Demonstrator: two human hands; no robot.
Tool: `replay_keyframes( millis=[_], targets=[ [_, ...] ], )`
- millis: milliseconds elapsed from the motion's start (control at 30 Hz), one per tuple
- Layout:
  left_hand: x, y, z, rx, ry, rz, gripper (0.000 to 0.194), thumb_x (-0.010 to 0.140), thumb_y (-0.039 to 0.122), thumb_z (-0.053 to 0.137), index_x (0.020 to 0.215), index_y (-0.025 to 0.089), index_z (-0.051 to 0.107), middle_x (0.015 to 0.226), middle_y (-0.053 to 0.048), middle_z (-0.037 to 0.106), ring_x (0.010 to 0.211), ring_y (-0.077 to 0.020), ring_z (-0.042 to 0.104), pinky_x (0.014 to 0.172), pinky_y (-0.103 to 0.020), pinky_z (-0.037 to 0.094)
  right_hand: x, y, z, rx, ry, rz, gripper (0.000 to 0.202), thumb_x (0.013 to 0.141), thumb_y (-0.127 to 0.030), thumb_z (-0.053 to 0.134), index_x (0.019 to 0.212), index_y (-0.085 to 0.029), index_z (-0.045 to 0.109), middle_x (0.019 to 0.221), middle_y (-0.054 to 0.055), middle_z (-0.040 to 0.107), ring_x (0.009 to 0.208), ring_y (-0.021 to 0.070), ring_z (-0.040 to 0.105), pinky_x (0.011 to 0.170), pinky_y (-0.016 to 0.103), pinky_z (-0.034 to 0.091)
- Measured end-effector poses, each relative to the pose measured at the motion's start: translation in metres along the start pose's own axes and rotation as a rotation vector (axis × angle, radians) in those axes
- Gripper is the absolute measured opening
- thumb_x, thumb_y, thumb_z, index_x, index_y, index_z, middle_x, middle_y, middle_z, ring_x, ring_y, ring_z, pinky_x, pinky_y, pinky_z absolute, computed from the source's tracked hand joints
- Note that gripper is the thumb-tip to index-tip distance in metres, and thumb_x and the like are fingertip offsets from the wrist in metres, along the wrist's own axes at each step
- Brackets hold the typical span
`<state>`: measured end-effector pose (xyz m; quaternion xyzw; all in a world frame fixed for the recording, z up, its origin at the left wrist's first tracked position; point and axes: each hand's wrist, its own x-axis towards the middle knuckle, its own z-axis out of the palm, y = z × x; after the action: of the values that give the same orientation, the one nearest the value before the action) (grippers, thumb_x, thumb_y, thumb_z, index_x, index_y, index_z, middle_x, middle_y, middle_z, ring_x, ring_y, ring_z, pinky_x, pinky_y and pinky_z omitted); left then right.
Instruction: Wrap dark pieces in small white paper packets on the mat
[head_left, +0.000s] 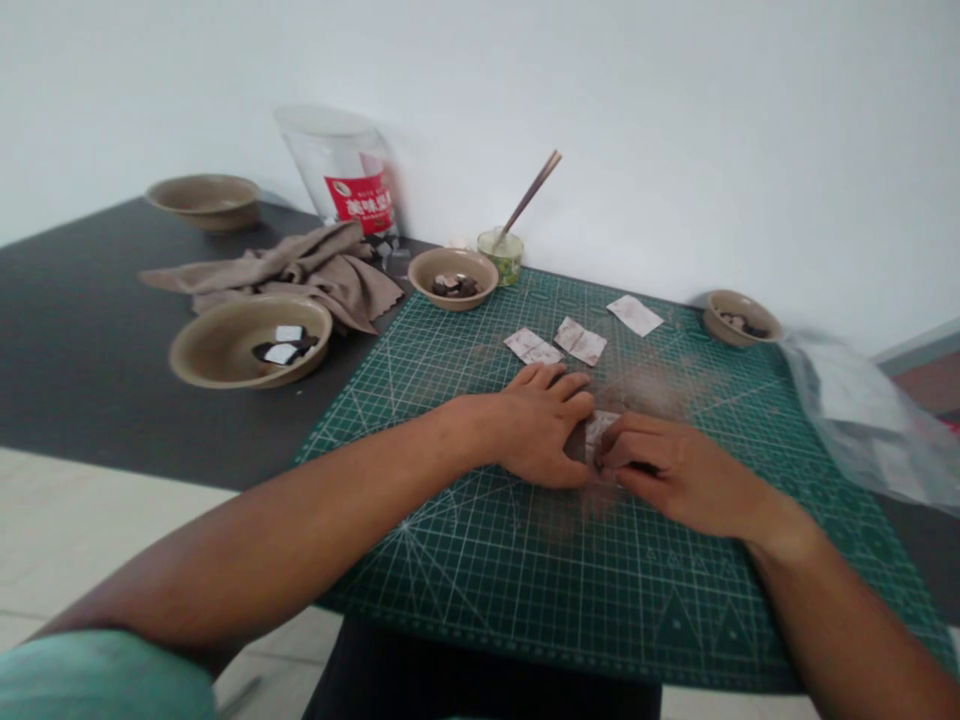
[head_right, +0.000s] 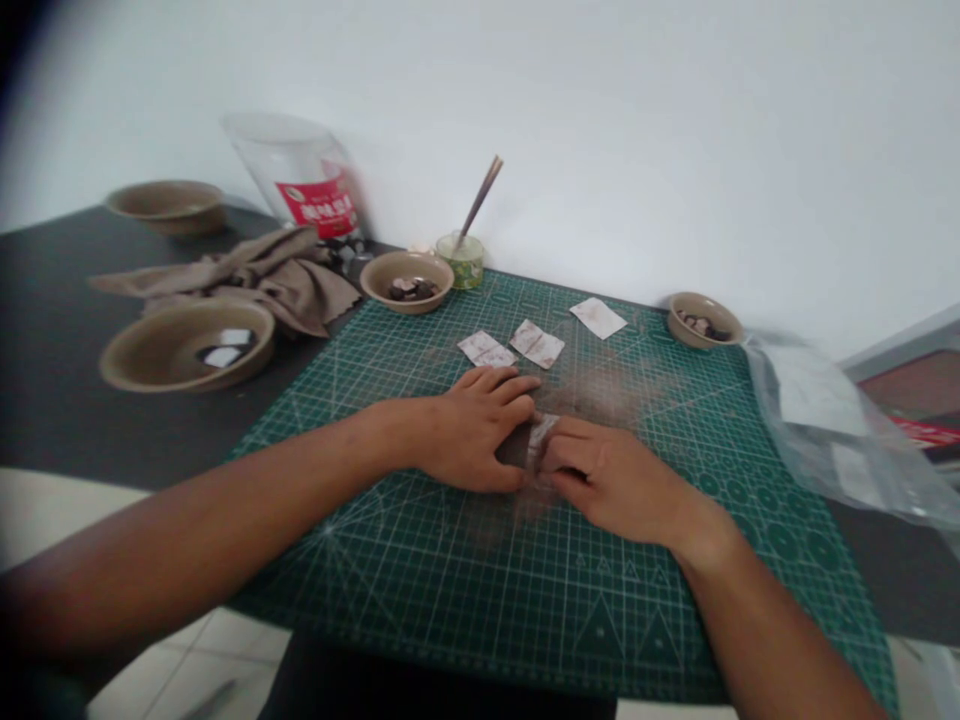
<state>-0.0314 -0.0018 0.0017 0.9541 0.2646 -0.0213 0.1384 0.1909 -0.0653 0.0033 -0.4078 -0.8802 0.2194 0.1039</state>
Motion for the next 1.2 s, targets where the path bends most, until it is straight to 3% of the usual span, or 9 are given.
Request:
replay_keyframes(
  millis=[167, 367, 533, 733, 867, 933, 1067, 1200],
  targets=[
    [0.0006, -0.0003, 0.0013, 0.014, 0.012, -0.007, 0.071, 0.083, 0.066, 0.054, 0.134, 0.017, 0.051, 0.162, -0.017, 0.028, 0.149, -0.0413, 0.021, 0.118, -0.055, 0.019, 0.0036, 0.0042, -0.0018, -0.138, 0.134, 0.112, 0.014, 0.096, -0.015, 0.053, 0.090, -0.020, 0.065, 0.095, 0.006, 0.064, 0.090, 0.0210, 0.060, 0.080, 0.036, 0.047],
    [0.0002, -0.0007, 0.0013, 0.002, 0.014, 0.011, 0.077, 0.082, 0.069, 0.054, 0.139, 0.017, 0.048, 0.162, -0.016, 0.029, 0.149, -0.0410, 0.022, 0.119, -0.054, 0.018, -0.0002, -0.0018, -0.0020, 0.024, -0.016, -0.001, 0.014, 0.096, -0.015, 0.056, 0.090, -0.022, 0.066, 0.094, 0.002, 0.066, 0.088, 0.0176, 0.061, 0.078, 0.031, 0.047],
    [0.0006, -0.0001, 0.0014, -0.002, 0.015, -0.022, 0.072, 0.082, 0.067, 0.054, 0.135, 0.018, 0.051, 0.163, -0.015, 0.028, 0.149, -0.0409, 0.022, 0.119, -0.055, 0.018, 0.0058, 0.0057, -0.0012, -0.173, 0.179, 0.110, 0.012, 0.095, -0.016, 0.056, 0.089, -0.019, 0.065, 0.092, 0.006, 0.065, 0.091, 0.0232, 0.059, 0.082, 0.039, 0.046],
    [0.0006, -0.0009, 0.0020, -0.003, 0.018, 0.005, 0.074, 0.082, 0.068, 0.055, 0.135, 0.018, 0.051, 0.162, -0.016, 0.029, 0.149, -0.0410, 0.023, 0.119, -0.054, 0.019, 0.0029, -0.0005, 0.0029, -0.012, 0.044, -0.045, 0.014, 0.096, -0.015, 0.055, 0.093, -0.022, 0.067, 0.096, 0.004, 0.066, 0.094, 0.0196, 0.059, 0.084, 0.035, 0.047],
    [0.0007, -0.0010, 0.0019, 0.016, 0.029, -0.007, 0.072, 0.082, 0.068, 0.055, 0.135, 0.018, 0.051, 0.162, -0.015, 0.030, 0.149, -0.0403, 0.024, 0.119, -0.054, 0.019, 0.0055, 0.0028, 0.0017, -0.104, 0.159, 0.081, 0.012, 0.096, -0.017, 0.055, 0.090, -0.020, 0.066, 0.093, 0.006, 0.065, 0.091, 0.0218, 0.058, 0.082, 0.038, 0.046],
    [0.0005, -0.0009, 0.0015, 0.015, 0.024, -0.012, 0.071, 0.082, 0.068, 0.055, 0.133, 0.018, 0.052, 0.162, -0.016, 0.029, 0.149, -0.0404, 0.023, 0.119, -0.054, 0.019, 0.0043, 0.0045, -0.0013, -0.120, 0.150, 0.121, 0.013, 0.096, -0.018, 0.056, 0.088, -0.020, 0.065, 0.088, 0.005, 0.063, 0.085, 0.0210, 0.058, 0.077, 0.036, 0.046],
    [0.0002, -0.0010, 0.0006, -0.006, 0.009, 0.001, 0.071, 0.082, 0.068, 0.054, 0.134, 0.018, 0.051, 0.162, -0.015, 0.029, 0.150, -0.0405, 0.022, 0.119, -0.054, 0.018, 0.0044, 0.0002, 0.0014, 0.006, 0.053, -0.007, 0.015, 0.095, -0.014, 0.055, 0.089, -0.021, 0.067, 0.092, 0.004, 0.066, 0.088, 0.0190, 0.060, 0.078, 0.033, 0.047],
    [0.0003, -0.0011, 0.0007, 0.000, 0.023, -0.007, 0.070, 0.082, 0.065, 0.056, 0.133, 0.018, 0.051, 0.162, -0.015, 0.030, 0.149, -0.0405, 0.023, 0.119, -0.054, 0.019, 0.0076, 0.0050, 0.0017, -0.093, 0.185, 0.073, 0.014, 0.095, -0.014, 0.054, 0.091, -0.020, 0.066, 0.095, 0.006, 0.066, 0.092, 0.0216, 0.060, 0.081, 0.036, 0.047]
  ],
)
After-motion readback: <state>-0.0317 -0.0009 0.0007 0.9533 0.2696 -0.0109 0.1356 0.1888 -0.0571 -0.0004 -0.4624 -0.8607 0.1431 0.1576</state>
